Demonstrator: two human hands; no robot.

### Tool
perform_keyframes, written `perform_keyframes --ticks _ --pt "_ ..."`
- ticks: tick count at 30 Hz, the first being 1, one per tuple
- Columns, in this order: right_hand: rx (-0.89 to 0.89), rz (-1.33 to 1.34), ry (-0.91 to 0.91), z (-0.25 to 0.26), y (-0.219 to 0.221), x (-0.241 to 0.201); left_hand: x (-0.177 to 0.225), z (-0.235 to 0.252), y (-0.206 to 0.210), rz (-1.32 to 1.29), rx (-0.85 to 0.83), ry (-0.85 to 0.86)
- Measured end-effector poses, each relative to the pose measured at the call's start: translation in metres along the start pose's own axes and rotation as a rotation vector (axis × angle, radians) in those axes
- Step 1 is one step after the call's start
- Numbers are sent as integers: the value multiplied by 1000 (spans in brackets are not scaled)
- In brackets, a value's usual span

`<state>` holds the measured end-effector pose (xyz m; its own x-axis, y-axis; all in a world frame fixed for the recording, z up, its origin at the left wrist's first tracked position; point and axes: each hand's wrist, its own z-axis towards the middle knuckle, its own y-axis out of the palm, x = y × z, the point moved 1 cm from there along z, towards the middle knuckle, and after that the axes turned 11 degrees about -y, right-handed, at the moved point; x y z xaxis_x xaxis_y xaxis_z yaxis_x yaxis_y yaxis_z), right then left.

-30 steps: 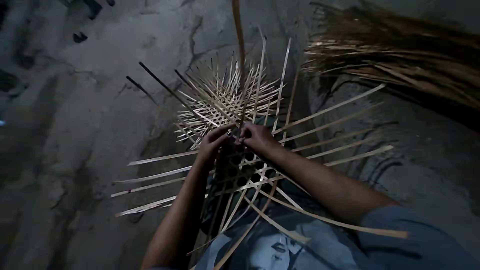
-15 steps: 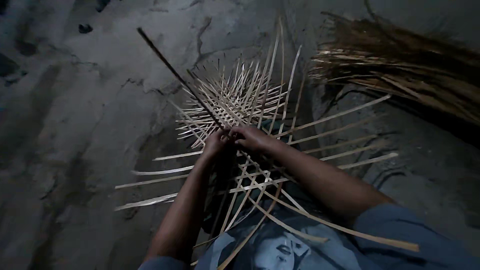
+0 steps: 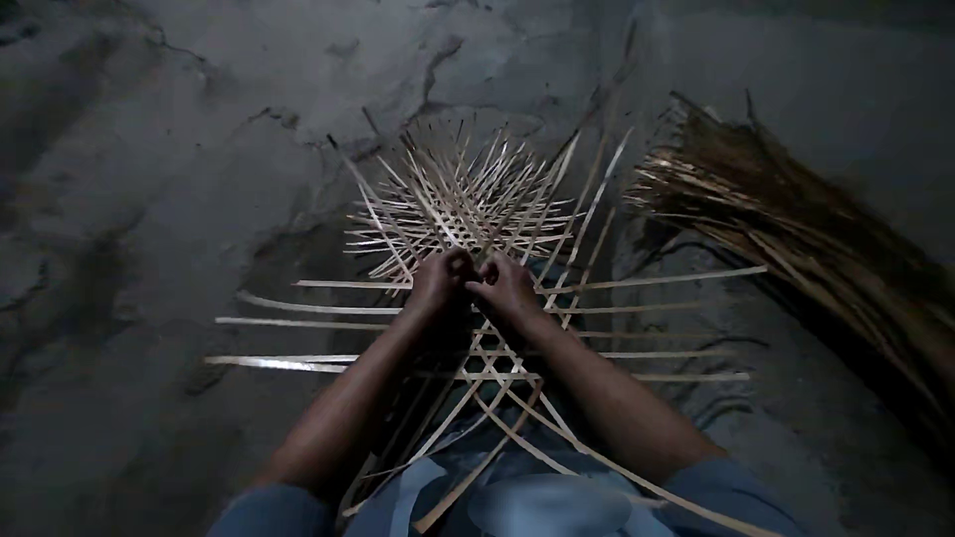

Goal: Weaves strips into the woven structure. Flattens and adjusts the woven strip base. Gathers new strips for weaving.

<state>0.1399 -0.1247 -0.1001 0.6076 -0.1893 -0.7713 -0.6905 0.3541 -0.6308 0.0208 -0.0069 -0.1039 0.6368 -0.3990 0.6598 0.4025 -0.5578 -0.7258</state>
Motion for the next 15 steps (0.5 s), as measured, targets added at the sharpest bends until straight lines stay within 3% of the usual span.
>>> perform_keyframes --ticks 3,6,8,13,15 --pt "203 23 12 -6 -38 17 3 5 -7 -13 -73 -52" --pt "340 172 261 4 -74 55 2 7 -11 -75 -152 -20" --pt "283 309 356 17 -83 78 4 7 -11 -97 -174 41" --pt "-80 686 247 34 -89 80 5 3 -13 -119 -122 73" --pt "-132 748 196 29 -88 77 -5 1 -14 -178 -148 91"
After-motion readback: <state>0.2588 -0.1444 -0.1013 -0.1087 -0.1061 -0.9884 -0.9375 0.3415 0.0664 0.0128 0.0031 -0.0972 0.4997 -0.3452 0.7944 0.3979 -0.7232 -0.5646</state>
